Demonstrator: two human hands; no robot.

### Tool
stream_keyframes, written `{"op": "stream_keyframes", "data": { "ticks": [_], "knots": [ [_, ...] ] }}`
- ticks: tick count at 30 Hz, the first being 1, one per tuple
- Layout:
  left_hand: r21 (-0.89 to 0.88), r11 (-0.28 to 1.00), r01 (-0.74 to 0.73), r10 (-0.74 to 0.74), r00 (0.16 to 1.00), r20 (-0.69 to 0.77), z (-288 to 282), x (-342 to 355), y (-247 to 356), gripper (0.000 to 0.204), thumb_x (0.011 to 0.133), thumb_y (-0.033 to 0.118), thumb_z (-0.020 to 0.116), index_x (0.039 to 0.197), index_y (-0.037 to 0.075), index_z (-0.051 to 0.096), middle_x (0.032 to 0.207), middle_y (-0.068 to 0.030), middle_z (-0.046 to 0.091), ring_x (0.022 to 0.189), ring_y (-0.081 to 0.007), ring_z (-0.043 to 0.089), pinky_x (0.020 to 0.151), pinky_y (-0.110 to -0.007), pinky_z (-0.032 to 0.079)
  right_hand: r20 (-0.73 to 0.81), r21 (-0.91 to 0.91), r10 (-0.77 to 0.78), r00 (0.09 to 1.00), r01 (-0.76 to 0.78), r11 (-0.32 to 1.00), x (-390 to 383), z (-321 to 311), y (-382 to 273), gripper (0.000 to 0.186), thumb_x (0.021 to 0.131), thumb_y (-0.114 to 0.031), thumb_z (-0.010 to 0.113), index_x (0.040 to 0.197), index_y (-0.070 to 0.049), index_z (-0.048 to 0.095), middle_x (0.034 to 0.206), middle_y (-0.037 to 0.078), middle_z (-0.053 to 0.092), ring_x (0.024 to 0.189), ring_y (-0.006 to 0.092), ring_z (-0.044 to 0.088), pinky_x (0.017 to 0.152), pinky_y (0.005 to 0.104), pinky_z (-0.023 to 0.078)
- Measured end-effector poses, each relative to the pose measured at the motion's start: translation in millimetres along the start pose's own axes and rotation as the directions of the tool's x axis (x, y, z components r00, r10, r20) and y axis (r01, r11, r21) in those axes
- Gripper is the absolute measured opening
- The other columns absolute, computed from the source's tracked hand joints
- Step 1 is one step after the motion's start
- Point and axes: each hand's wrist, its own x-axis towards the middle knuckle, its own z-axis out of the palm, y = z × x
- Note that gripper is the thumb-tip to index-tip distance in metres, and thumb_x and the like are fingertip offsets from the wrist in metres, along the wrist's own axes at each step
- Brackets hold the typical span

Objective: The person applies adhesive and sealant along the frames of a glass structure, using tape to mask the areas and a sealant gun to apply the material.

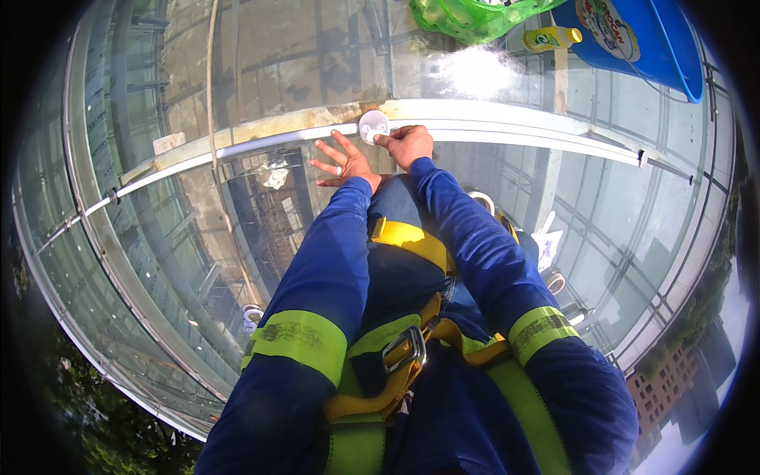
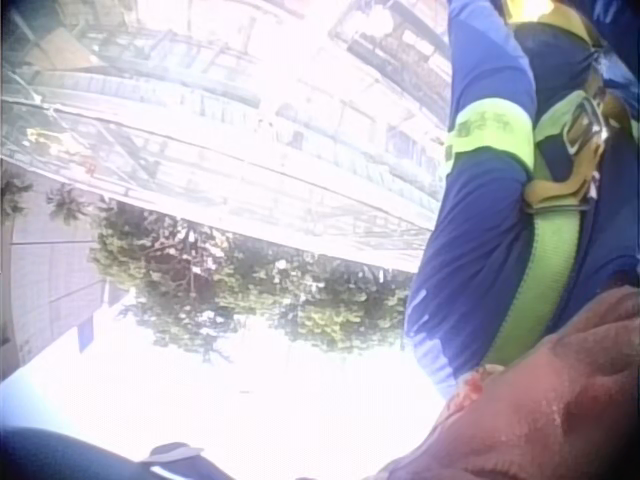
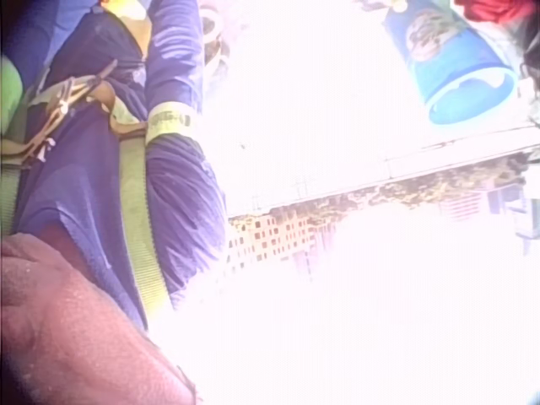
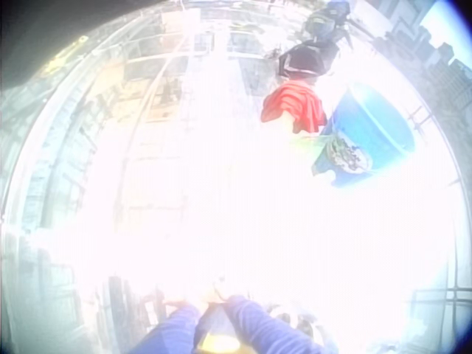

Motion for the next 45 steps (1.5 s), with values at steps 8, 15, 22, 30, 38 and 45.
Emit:
{"op": "stream_keyframes", "data": {
  "ticks": [8, 15, 22, 30, 38, 45],
  "knots": [
    [-0.012, 1.000, 0.001, -0.001, 1.000, -0.007, 2.6, 2.8, 2.8, 0.160, 0.059, 0.041, 0.096, 0.154, 0.020, -0.030, 0.159, -0.0262, -0.031, 0.144, -0.0601, -0.019, 0.109, -0.079, 0.012, -0.080, -0.209, 0.013, 0.997, -0.030, 0.977, -11.2, -10.4, -34.0, 0.065, 0.063, -0.057, 0.089, 0.090, 0.000, 0.077, 0.087, 0.017, 0.076, 0.086, 0.0314, 0.074, 0.081, 0.0403, 0.058],
    [-0.026, 1.000, -0.011, 0.011, 1.000, 0.003, 10.2, 3.8, 9.3, 0.165, 0.054, 0.045, 0.098, 0.152, 0.024, -0.033, 0.160, -0.0226, -0.032, 0.146, -0.0578, -0.018, 0.109, -0.079, 0.010, -0.114, -0.135, -0.105, 0.988, 0.090, 0.987, -23.1, -42.9, -12.7, 0.064, 0.065, -0.059, 0.087, 0.092, -0.003, 0.074, 0.080, 0.016, 0.074, 0.083, 0.0339, 0.073, 0.079, 0.0415, 0.058],
    [0.065, 0.997, -0.034, 0.041, 0.993, -0.114, 15.6, 11.8, -5.9, 0.162, 0.057, 0.046, 0.097, 0.153, 0.022, -0.031, 0.159, -0.0275, -0.030, 0.146, -0.0604, -0.012, 0.109, -0.079, 0.014, -0.147, -0.377, -0.197, 0.969, 0.130, 0.917, -113.3, -116.0, 152.7, 0.042, 0.075, -0.043, 0.075, 0.094, -0.006, 0.073, 0.093, 0.016, 0.072, 0.094, 0.0350, 0.069, 0.085, 0.0455, 0.054],
    [-0.053, 0.880, -0.472, 0.438, 0.849, -0.296, -8.8, 26.4, -43.5, 0.117, 0.071, 0.040, 0.088, 0.156, -0.002, 0.019, 0.153, -0.0403, 0.023, 0.144, -0.0485, 0.030, 0.119, -0.045, 0.031, -0.048, -0.565, -0.143, 0.988, 0.091, 0.820, -164.3, -124.3, 181.2, 0.031, 0.087, -0.016, 0.063, 0.118, -0.013, 0.063, 0.116, 0.013, 0.069, 0.111, 0.0300, 0.066, 0.097, 0.0580, 0.040],
    [-0.045, -0.089, -0.995, 0.974, -0.096, 0.206, -58.3, -337.7, 75.7, 0.064, 0.082, 0.023, 0.078, 0.138, 0.001, 0.056, 0.138, -0.0239, 0.056, 0.127, -0.0395, 0.055, 0.108, -0.044, 0.044, -0.450, 0.004, -0.230, 0.863, 0.260, 0.966, -256.2, -199.2, 217.4, 0.029, 0.088, -0.027, 0.068, 0.111, -0.008, 0.068, 0.103, 0.021, 0.070, 0.099, 0.0385, 0.067, 0.087, 0.0481, 0.050],
    [0.362, -0.925, -0.113, 0.349, -0.630, 0.694, -94.1, -703.4, -20.0, 0.057, 0.087, 0.034, 0.071, 0.135, 0.008, 0.056, 0.132, -0.0165, 0.058, 0.125, -0.0324, 0.055, 0.101, -0.046, 0.043, -0.635, 0.038, -0.341, 0.694, 0.468, 0.883, -320.8, -170.4, 236.3, 0.031, 0.089, -0.022, 0.070, 0.115, -0.006, 0.067, 0.106, 0.021, 0.070, 0.103, 0.0390, 0.064, 0.092, 0.0479, 0.047]
  ]
}}
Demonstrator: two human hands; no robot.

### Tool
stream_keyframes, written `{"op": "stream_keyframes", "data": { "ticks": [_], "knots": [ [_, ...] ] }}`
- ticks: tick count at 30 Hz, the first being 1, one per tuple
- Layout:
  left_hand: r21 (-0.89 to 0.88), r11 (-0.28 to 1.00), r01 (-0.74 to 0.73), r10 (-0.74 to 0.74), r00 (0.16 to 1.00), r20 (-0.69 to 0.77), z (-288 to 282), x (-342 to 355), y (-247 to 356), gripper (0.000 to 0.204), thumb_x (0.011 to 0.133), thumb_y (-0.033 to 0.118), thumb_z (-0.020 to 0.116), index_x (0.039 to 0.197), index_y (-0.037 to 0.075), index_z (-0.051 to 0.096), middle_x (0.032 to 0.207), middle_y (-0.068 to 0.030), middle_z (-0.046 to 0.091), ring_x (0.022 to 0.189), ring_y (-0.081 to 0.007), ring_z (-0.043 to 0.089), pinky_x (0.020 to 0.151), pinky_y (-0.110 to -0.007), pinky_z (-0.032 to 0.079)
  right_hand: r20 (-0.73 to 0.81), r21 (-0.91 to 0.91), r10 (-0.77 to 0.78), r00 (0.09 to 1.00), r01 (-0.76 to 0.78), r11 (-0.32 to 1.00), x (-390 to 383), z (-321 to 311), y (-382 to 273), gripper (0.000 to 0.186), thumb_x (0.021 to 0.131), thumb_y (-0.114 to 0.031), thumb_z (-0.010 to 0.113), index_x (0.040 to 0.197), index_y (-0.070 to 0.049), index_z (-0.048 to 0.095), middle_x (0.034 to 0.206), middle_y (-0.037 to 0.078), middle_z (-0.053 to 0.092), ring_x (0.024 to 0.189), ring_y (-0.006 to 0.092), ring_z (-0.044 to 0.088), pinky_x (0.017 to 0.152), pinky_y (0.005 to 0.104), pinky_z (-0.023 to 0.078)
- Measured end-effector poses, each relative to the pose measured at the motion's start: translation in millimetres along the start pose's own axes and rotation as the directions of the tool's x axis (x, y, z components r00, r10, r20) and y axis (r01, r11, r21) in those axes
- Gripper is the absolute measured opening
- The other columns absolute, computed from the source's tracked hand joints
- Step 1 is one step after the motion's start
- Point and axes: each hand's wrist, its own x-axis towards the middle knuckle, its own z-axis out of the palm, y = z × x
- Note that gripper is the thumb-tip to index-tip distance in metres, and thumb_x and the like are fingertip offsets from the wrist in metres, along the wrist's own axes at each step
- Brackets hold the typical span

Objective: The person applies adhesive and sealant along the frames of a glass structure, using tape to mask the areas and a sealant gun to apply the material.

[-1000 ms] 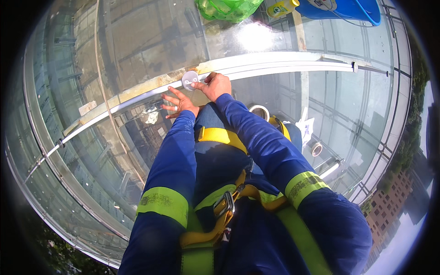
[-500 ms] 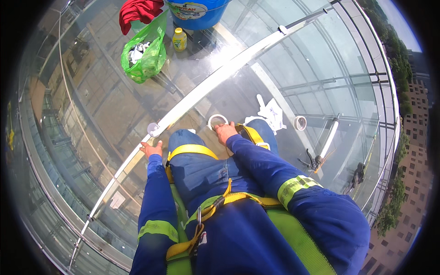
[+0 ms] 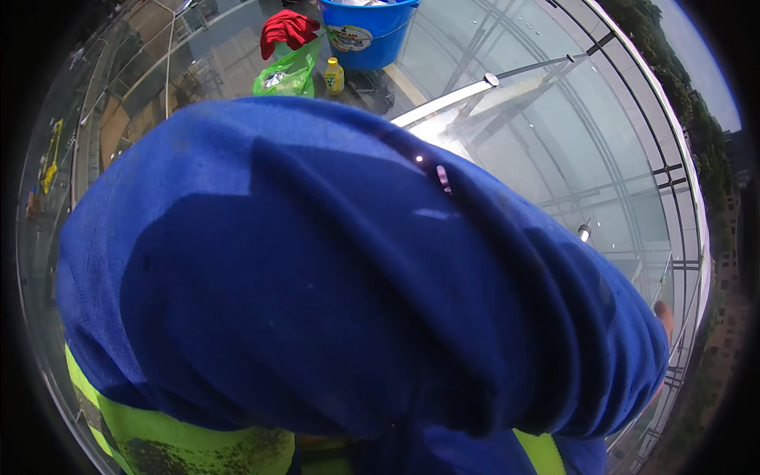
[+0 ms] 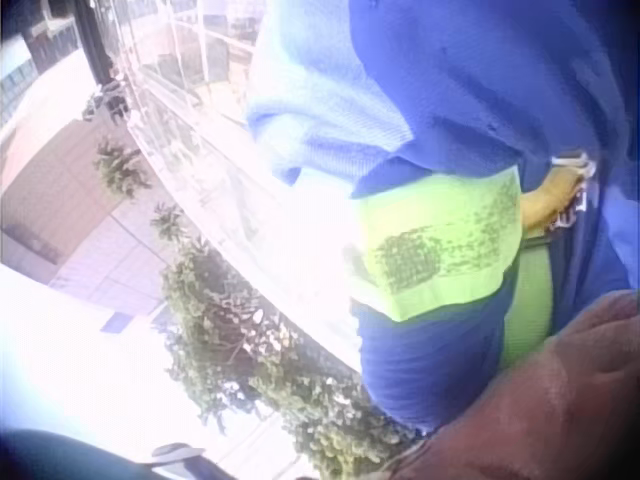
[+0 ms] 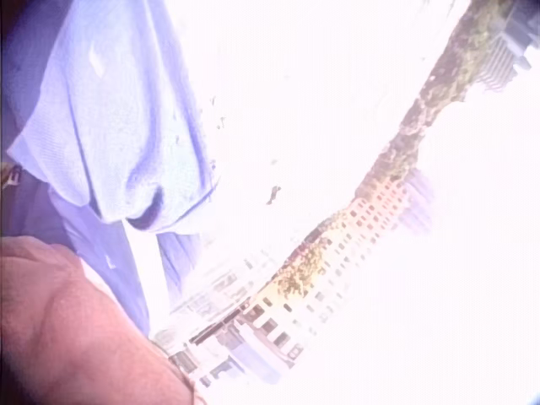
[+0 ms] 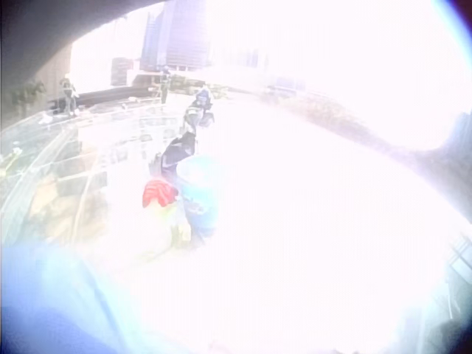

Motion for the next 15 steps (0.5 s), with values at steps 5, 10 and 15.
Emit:
{"op": "stream_keyframes", "data": {
  "ticks": [5, 10, 15],
  "knots": [
    [0.241, 0.968, 0.073, -0.107, 0.986, 0.129, 2.3, 22.9, 78.3, 0.056, 0.087, 0.034, 0.070, 0.135, 0.008, 0.056, 0.132, -0.0160, 0.058, 0.124, -0.0320, 0.057, 0.099, -0.046, 0.045, -0.008, -0.174, -0.108, 0.994, 0.105, 0.979, -38.1, -6.1, 26.8, 0.029, 0.090, -0.022, 0.070, 0.116, -0.008, 0.066, 0.109, 0.017, 0.069, 0.105, 0.0352, 0.064, 0.093, 0.0476, 0.045],
    [0.317, 0.939, 0.136, -0.203, 0.961, 0.189, 14.2, 17.2, 103.6, 0.055, 0.088, 0.034, 0.068, 0.135, 0.009, 0.057, 0.132, -0.0155, 0.059, 0.122, -0.0317, 0.058, 0.097, -0.046, 0.046, -0.049, -0.270, -0.183, 0.982, 0.163, 0.949, -40.3, -16.4, 26.7, 0.026, 0.091, -0.022, 0.069, 0.113, -0.009, 0.065, 0.108, 0.014, 0.069, 0.106, 0.0340, 0.064, 0.090, 0.0465, 0.044],
    [0.346, 0.928, 0.135, -0.210, 0.959, 0.190, -10.0, 26.1, 109.6, 0.055, 0.088, 0.034, 0.067, 0.135, 0.009, 0.057, 0.132, -0.0150, 0.059, 0.120, -0.0313, 0.060, 0.094, -0.046, 0.048, -0.153, -0.276, -0.310, 0.938, 0.260, 0.925, -40.0, -57.2, 14.4, 0.022, 0.092, -0.016, 0.066, 0.110, -0.006, 0.061, 0.100, 0.015, 0.067, 0.098, 0.0349, 0.064, 0.085, 0.0479, 0.043]
  ]
}}
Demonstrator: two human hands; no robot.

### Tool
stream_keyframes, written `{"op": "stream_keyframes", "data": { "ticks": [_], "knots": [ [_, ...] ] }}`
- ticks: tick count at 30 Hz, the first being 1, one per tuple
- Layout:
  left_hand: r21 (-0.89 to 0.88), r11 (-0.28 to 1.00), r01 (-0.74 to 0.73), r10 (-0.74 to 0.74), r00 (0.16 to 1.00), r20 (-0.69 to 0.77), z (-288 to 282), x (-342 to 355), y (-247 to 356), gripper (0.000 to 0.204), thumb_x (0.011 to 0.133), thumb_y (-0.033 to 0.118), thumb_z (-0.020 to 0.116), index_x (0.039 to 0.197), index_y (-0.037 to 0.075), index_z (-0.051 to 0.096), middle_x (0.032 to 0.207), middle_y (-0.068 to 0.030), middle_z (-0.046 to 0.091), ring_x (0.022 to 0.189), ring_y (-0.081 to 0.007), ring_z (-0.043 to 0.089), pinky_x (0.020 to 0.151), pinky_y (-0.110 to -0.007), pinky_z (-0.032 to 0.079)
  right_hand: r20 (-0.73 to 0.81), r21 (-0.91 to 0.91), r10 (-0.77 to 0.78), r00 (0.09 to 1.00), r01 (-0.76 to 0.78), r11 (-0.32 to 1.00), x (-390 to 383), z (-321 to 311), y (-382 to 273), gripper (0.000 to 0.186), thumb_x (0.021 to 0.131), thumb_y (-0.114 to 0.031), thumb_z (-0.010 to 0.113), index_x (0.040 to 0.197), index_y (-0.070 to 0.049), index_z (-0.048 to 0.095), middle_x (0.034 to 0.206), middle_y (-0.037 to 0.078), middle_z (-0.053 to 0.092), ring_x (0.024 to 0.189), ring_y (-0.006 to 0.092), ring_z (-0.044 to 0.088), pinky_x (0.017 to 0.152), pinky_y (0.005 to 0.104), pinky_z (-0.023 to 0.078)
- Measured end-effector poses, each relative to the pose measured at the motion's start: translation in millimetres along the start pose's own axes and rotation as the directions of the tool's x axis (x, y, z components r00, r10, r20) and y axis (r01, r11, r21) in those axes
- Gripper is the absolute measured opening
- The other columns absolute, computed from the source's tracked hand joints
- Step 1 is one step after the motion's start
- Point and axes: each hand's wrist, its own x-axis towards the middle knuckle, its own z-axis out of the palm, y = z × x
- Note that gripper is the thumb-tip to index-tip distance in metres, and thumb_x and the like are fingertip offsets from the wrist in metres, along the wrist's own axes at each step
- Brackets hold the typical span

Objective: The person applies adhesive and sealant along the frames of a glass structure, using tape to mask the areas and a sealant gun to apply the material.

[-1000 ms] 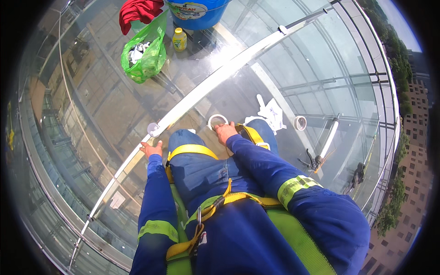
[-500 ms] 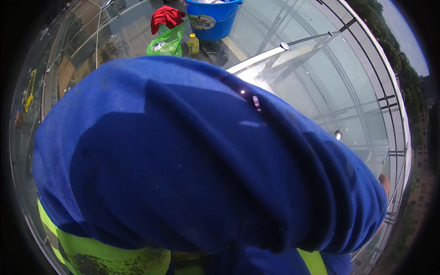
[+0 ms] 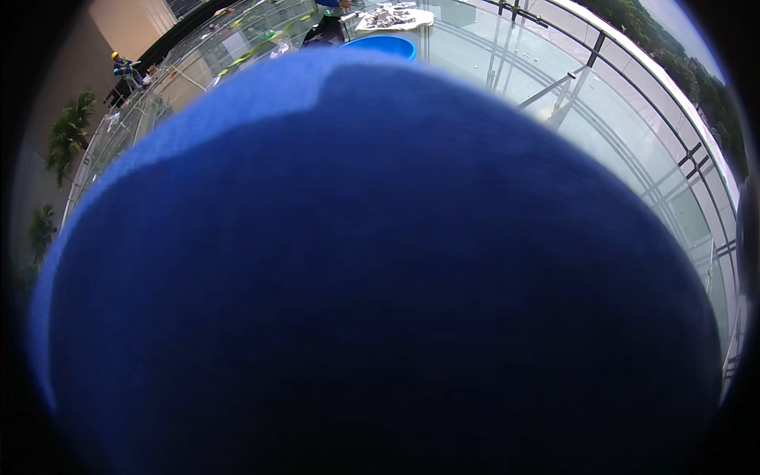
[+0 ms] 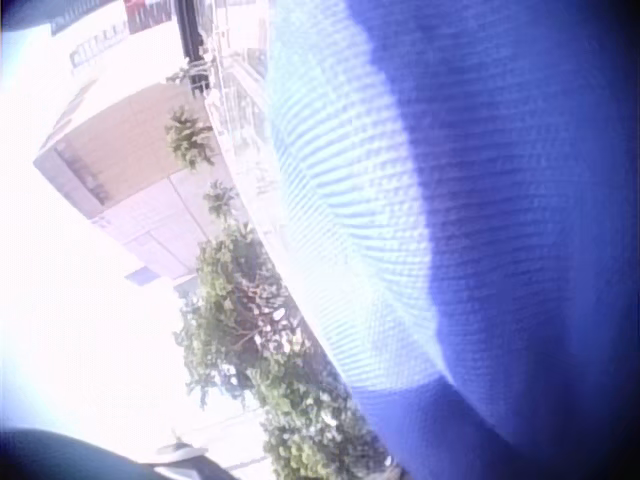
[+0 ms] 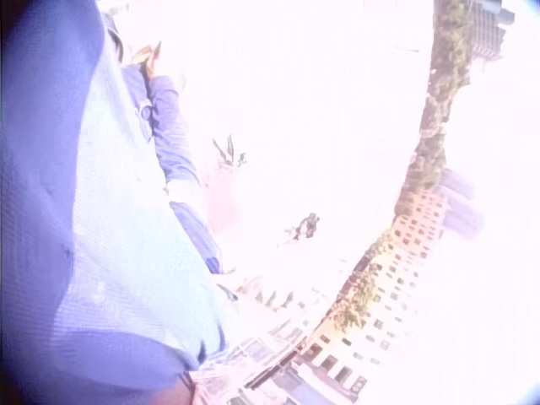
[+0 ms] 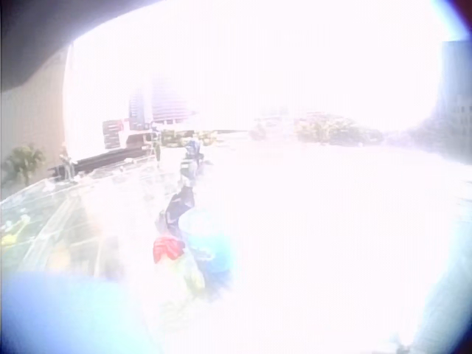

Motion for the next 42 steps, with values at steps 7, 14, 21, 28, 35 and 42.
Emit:
{"op": "stream_keyframes", "data": {
  "ticks": [7, 14, 21, 28, 35, 42],
  "knots": [
    [0.030, 0.999, -0.041, 0.041, 0.999, 0.000, 13.5, -4.1, 13.8, 0.054, 0.088, 0.035, 0.066, 0.135, 0.009, 0.058, 0.133, -0.0143, 0.060, 0.118, -0.0308, 0.062, 0.091, -0.045, 0.050, 0.053, -0.074, 0.005, 0.999, -0.002, 0.997, 9.7, 18.5, 19.8, 0.022, 0.092, -0.016, 0.066, 0.111, -0.007, 0.061, 0.101, 0.014, 0.067, 0.097, 0.0345, 0.064, 0.084, 0.0457, 0.041],
    [0.024, 0.996, -0.083, 0.084, 0.995, -0.057, 0.4, -9.2, 44.4, 0.054, 0.088, 0.035, 0.064, 0.135, 0.009, 0.058, 0.133, -0.0136, 0.061, 0.115, -0.0303, 0.064, 0.088, -0.045, 0.052, 0.008, 0.019, 0.010, 1.000, -0.010, 1.000, -0.5, 13.6, 12.8, 0.026, 0.090, -0.016, 0.068, 0.113, -0.006, 0.060, 0.101, 0.016, 0.066, 0.097, 0.0362, 0.063, 0.087, 0.0449, 0.043],
    [-0.299, 0.942, -0.151, 0.085, 0.972, -0.221, 22.6, -21.9, 4.7, 0.053, 0.089, 0.036, 0.063, 0.135, 0.010, 0.059, 0.133, -0.0129, 0.062, 0.113, -0.0297, 0.066, 0.084, -0.045, 0.055, -0.193, 0.257, 0.141, 0.971, -0.089, 0.962, 10.5, -26.7, -20.0, 0.023, 0.094, -0.022, 0.064, 0.109, -0.005, 0.060, 0.099, 0.014, 0.066, 0.093, 0.0359, 0.063, 0.083, 0.0452, 0.045],
    [-0.979, 0.203, 0.031, -0.630, 0.769, -0.107, 175.2, -9.2, -119.1, 0.096, 0.069, 0.030, 0.092, 0.147, 0.002, 0.045, 0.145, -0.0171, 0.049, 0.117, -0.0292, 0.062, 0.092, -0.039, 0.052, -0.425, 0.423, 0.072, 0.902, 0.127, 0.897, 11.4, -143.0, -91.5, 0.032, 0.087, -0.010, 0.072, 0.115, 0.001, 0.061, 0.097, 0.018, 0.066, 0.087, 0.0374, 0.062, 0.081, 0.0402, 0.046],
    [-0.953, -0.193, -0.235, -0.566, 0.820, -0.087, 217.1, 20.2, -112.0, 0.056, 0.076, 0.006, 0.086, 0.127, 0.000, 0.065, 0.138, -0.0159, 0.056, 0.118, -0.0259, 0.061, 0.097, -0.037, 0.052, -0.400, 0.262, -0.080, 0.913, 0.198, 0.945, 11.4, -183.1, -106.4, 0.028, 0.087, -0.008, 0.071, 0.113, -0.001, 0.062, 0.091, 0.014, 0.065, 0.084, 0.0334, 0.060, 0.081, 0.0403, 0.045],
    [-0.968, -0.132, -0.215, -0.662, 0.746, -0.075, 230.8, 35.6, -118.7, 0.022, 0.078, -0.002, 0.081, 0.099, -0.003, 0.074, 0.121, -0.0175, 0.066, 0.110, -0.0223, 0.064, 0.093, -0.035, 0.053, -0.359, 0.257, 0.003, 0.933, 0.096, 0.962, 25.3, -180.0, -94.5, 0.027, 0.088, -0.009, 0.070, 0.112, -0.001, 0.062, 0.090, 0.014, 0.064, 0.084, 0.0338, 0.060, 0.082, 0.0407, 0.045]
  ]
}}
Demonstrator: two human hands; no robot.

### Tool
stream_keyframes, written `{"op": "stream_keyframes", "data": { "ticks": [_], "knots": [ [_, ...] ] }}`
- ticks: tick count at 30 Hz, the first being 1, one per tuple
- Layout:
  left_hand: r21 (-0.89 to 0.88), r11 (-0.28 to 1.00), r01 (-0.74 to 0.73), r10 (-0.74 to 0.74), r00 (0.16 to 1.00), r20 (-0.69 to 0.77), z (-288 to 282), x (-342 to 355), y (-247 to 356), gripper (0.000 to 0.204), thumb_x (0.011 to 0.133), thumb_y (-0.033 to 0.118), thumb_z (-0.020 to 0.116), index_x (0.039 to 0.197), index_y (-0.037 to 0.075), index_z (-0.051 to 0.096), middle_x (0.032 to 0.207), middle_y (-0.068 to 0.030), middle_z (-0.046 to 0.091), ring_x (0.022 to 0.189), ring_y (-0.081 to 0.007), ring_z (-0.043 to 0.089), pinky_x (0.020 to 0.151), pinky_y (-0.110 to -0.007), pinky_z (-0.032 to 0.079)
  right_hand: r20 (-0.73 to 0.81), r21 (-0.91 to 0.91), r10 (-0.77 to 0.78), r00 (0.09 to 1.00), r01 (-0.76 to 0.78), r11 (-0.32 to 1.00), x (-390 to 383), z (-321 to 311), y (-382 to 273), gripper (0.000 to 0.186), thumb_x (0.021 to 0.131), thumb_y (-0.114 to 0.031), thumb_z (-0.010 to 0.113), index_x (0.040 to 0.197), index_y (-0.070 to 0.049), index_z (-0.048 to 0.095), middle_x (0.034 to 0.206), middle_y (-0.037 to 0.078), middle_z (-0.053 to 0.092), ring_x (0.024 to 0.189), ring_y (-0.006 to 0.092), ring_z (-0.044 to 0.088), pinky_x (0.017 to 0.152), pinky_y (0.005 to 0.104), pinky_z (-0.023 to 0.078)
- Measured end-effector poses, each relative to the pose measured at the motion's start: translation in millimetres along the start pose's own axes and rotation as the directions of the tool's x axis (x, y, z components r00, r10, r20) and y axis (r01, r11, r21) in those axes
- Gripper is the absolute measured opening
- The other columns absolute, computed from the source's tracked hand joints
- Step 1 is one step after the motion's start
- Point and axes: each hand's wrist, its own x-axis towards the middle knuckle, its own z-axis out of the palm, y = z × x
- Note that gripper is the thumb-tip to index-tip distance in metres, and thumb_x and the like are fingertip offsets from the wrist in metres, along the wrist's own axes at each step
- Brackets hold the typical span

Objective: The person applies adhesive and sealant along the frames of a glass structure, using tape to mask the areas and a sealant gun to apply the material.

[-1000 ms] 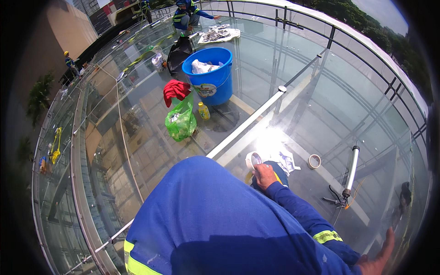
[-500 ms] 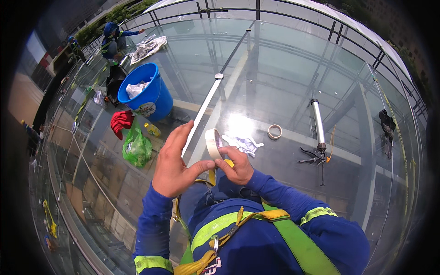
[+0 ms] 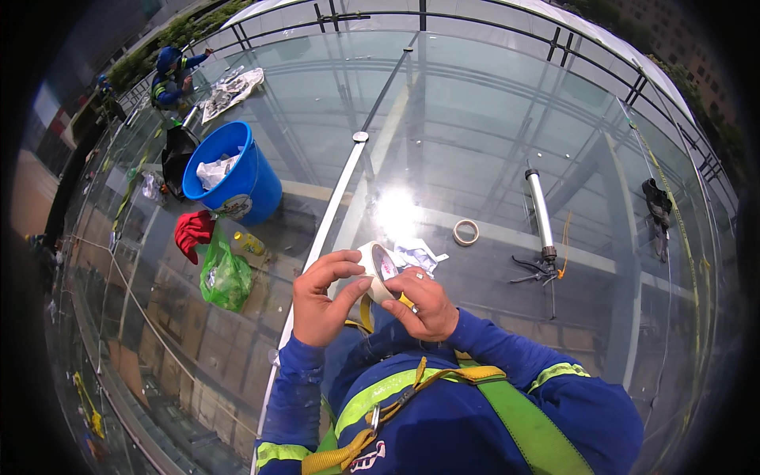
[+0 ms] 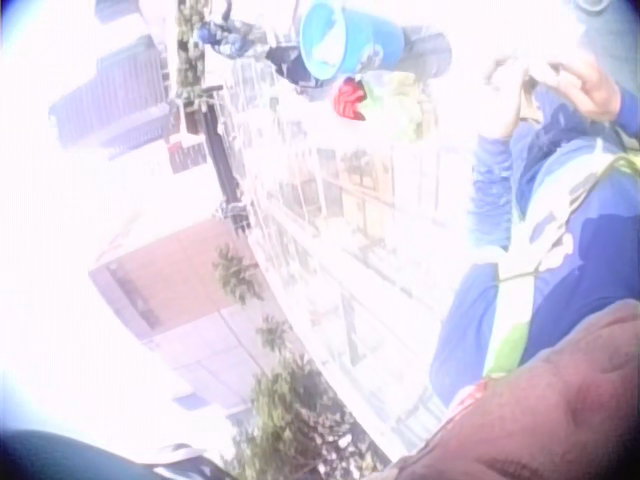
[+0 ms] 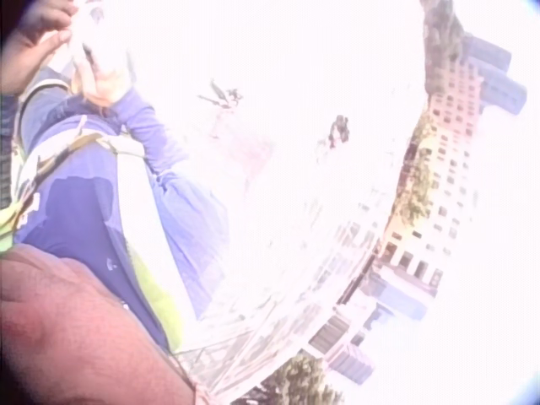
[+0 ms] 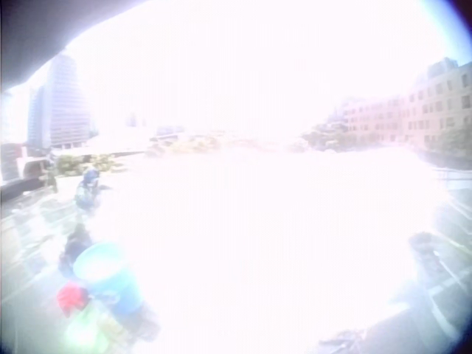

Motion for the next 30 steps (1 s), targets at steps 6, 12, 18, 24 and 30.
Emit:
{"op": "stream_keyframes", "data": {
  "ticks": [6, 12, 18, 24, 30],
  "knots": [
    [0.049, 0.990, -0.131, 0.136, 0.984, -0.119, -7.0, 11.1, -34.0, 0.025, 0.077, -0.001, 0.082, 0.101, -0.001, 0.075, 0.120, -0.0175, 0.068, 0.114, -0.0260, 0.064, 0.097, -0.037, 0.051, 0.034, 0.022, 0.090, 0.995, -0.090, 0.996, 19.4, 12.7, 12.9, 0.029, 0.089, -0.010, 0.069, 0.116, 0.000, 0.063, 0.092, 0.016, 0.066, 0.084, 0.0341, 0.060, 0.081, 0.0413, 0.047],
    [-0.136, 0.990, -0.046, 0.001, 0.950, -0.313, -21.0, 36.3, -72.7, 0.017, 0.079, 0.000, 0.080, 0.096, -0.002, 0.074, 0.114, -0.0170, 0.071, 0.115, -0.0312, 0.066, 0.096, -0.040, 0.051, 0.027, 0.135, 0.224, 0.974, -0.226, 0.965, 54.5, 49.6, 42.6, 0.030, 0.092, -0.013, 0.068, 0.118, 0.001, 0.065, 0.096, 0.019, 0.068, 0.087, 0.0342, 0.062, 0.078, 0.0398, 0.050],
    [-0.203, 0.978, 0.044, -0.120, 0.918, -0.379, -55.5, 90.1, -137.6, 0.022, 0.082, 0.002, 0.080, 0.103, -0.003, 0.075, 0.122, -0.0174, 0.068, 0.117, -0.0273, 0.062, 0.097, -0.038, 0.051, 0.055, 0.266, 0.364, 0.930, -0.365, 0.892, 106.1, 101.8, 106.9, 0.034, 0.093, -0.012, 0.068, 0.125, 0.000, 0.064, 0.101, 0.020, 0.070, 0.093, 0.0321, 0.068, 0.083, 0.0375, 0.052],
    [-0.301, 0.935, 0.187, -0.292, 0.888, -0.356, -94.5, 170.0, -237.5, 0.019, 0.088, 0.006, 0.076, 0.103, -0.005, 0.075, 0.117, -0.0179, 0.070, 0.112, -0.0257, 0.065, 0.099, -0.037, 0.050, 0.043, 0.341, 0.481, 0.876, -0.465, 0.817, 160.2, 168.1, 212.3, 0.036, 0.094, -0.012, 0.068, 0.128, 0.000, 0.064, 0.099, 0.016, 0.070, 0.090, 0.0226, 0.068, 0.083, 0.0324, 0.052],
    [-0.221, 0.933, 0.284, -0.348, 0.871, -0.348, -121.0, 272.7, -328.1, 0.017, 0.092, 0.011, 0.074, 0.096, -0.006, 0.073, 0.094, -0.0107, 0.073, 0.091, -0.0158, 0.065, 0.084, -0.030, 0.050, -0.014, 0.488, 0.568, 0.823, -0.490, 0.722, 229.1, 223.9, 307.5, 0.061, 0.098, -0.007, 0.061, 0.154, -0.005, 0.036, 0.095, 0.007, 0.065, 0.085, 0.0117, 0.065, 0.077, 0.0276, 0.052]
  ]
}}
